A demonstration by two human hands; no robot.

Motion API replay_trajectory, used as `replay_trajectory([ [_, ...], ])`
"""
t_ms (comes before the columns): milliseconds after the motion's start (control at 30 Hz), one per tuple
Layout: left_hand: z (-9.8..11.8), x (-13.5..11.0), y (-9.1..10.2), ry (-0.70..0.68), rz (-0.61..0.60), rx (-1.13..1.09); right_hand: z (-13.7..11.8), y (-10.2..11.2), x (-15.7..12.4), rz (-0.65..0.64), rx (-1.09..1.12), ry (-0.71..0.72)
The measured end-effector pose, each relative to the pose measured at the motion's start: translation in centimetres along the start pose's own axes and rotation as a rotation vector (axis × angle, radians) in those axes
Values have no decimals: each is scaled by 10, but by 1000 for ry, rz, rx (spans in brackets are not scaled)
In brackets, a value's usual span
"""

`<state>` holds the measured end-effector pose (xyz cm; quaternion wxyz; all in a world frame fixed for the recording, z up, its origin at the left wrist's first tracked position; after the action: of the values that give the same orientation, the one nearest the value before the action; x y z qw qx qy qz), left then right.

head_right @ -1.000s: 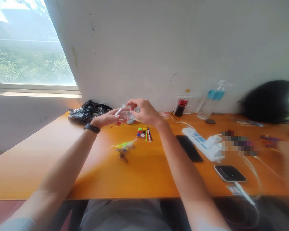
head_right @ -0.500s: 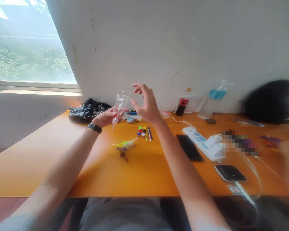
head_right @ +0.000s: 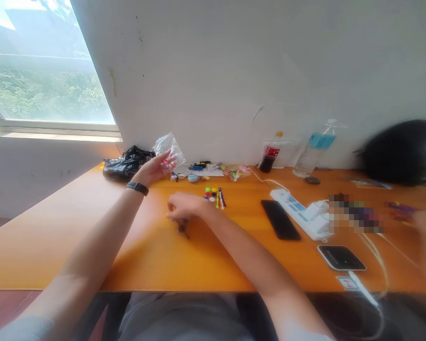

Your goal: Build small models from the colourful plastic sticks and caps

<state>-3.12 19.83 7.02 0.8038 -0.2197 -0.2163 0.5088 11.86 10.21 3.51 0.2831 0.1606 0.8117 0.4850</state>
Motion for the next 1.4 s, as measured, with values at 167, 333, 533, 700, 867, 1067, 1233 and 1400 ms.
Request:
replay_trajectory([
  [167, -2, 2, -2, 19, -56, 176, 3, -12, 12, -74, 39, -9],
  [333, -9, 5, 5, 41, -57, 433, 3, -8, 7, -63, 79, 36],
  [533, -21, 6, 12, 68, -158, 652, -2, -17, 10, -151, 101, 64],
  [700, -21, 1, 5, 79, -208, 812, -10, -5, 5, -41, 164, 175],
  [867, -15, -11, -10, 57, -214, 930, -15, 24, -17, 177, 241, 270],
  [1067, -15, -10, -10, 28, -242, 925, -6, 63, -50, 519, 416, 276],
  [1233, -15, -8, -12, 29, -292, 845, 20, 86, -73, 862, 428, 175],
  [1400, -13, -16, -30, 88, -417, 863, 39, 93, -80, 912, 337, 85],
])
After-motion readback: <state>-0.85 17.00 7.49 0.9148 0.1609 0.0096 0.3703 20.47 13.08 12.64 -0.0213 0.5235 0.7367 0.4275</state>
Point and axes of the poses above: each hand's wrist, its own x-axis towards the middle knuckle, its own y-axis out of the back of the hand, z = x × y, the point moved 3 cm from there along x, towards the middle knuckle, and after that the axes turned 12 degrees about -z, right-handed, at the moved point
